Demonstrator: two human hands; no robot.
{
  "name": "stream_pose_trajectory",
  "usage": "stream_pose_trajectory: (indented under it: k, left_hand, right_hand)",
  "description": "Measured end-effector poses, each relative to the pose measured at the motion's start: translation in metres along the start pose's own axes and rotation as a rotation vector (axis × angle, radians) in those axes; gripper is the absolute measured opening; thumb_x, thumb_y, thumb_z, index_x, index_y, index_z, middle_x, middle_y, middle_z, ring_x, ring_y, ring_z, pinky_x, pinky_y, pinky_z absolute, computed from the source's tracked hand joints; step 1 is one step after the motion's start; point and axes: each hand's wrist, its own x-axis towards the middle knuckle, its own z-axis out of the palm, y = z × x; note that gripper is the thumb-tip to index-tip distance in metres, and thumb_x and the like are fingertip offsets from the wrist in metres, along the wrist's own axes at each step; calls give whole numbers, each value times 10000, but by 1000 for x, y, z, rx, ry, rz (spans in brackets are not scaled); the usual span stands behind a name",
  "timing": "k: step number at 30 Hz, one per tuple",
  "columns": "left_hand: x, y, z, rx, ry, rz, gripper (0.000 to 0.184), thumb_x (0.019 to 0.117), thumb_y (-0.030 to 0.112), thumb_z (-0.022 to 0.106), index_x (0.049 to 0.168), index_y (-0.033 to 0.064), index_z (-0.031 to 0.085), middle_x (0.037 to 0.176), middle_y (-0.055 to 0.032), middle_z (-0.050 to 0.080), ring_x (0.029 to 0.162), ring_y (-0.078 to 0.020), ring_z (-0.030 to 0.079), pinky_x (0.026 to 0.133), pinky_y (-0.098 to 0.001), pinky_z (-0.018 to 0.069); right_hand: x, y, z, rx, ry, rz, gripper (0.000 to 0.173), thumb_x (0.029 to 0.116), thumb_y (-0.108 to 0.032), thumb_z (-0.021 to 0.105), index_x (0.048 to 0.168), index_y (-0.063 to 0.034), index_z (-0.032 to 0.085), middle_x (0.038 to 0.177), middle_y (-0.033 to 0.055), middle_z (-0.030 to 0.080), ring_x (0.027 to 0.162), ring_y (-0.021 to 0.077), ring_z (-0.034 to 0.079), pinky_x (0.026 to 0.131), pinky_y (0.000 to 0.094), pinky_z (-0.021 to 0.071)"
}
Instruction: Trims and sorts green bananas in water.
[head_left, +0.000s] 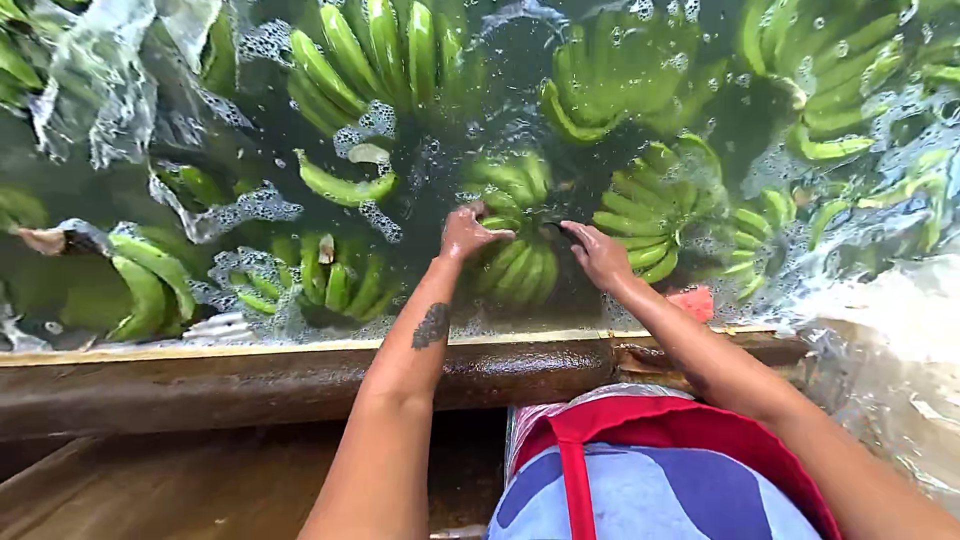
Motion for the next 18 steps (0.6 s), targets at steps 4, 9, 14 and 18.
stream_pose_trajectory:
  k: [4,9,14,18]
  left_hand:
    - [0,7,-14,-197,50,89,570,717,329,936,1028,-60,660,1048,-261,673,1036,-404,646,947,-626,496]
    - [6,3,-15,-365,61,177,453,718,246,908,927,-43,628,934,-169,650,900,-262,628,848,-500,519]
    - [6,2,-8,-401,73,197,473,691,250,922,917,-44,628,921,-156,650,885,-238,624,834,-474,520]
    - [11,3,-4,-378,80,194,492,676,263,940,911,-39,632,932,-166,658,901,-259,633,854,-488,520]
  right_hand:
    - [17,-26,-11,-121,110,-97,421,1005,-86,601,1399,-226,640,1084,198,698,960,417,694,727,577,571]
    - [27,-29,-21,-198,286,-255,421,994,-9,556,1326,-225,700,966,187,700,892,398,682,676,521,542]
    - [31,-33,-32,-268,193,-266,449,979,17,567,1331,-230,697,1028,193,705,964,418,676,704,539,532]
    - [45,-38,-28,-347,136,-323,455,959,35,580,1325,-206,700,1034,189,706,972,413,670,740,546,526]
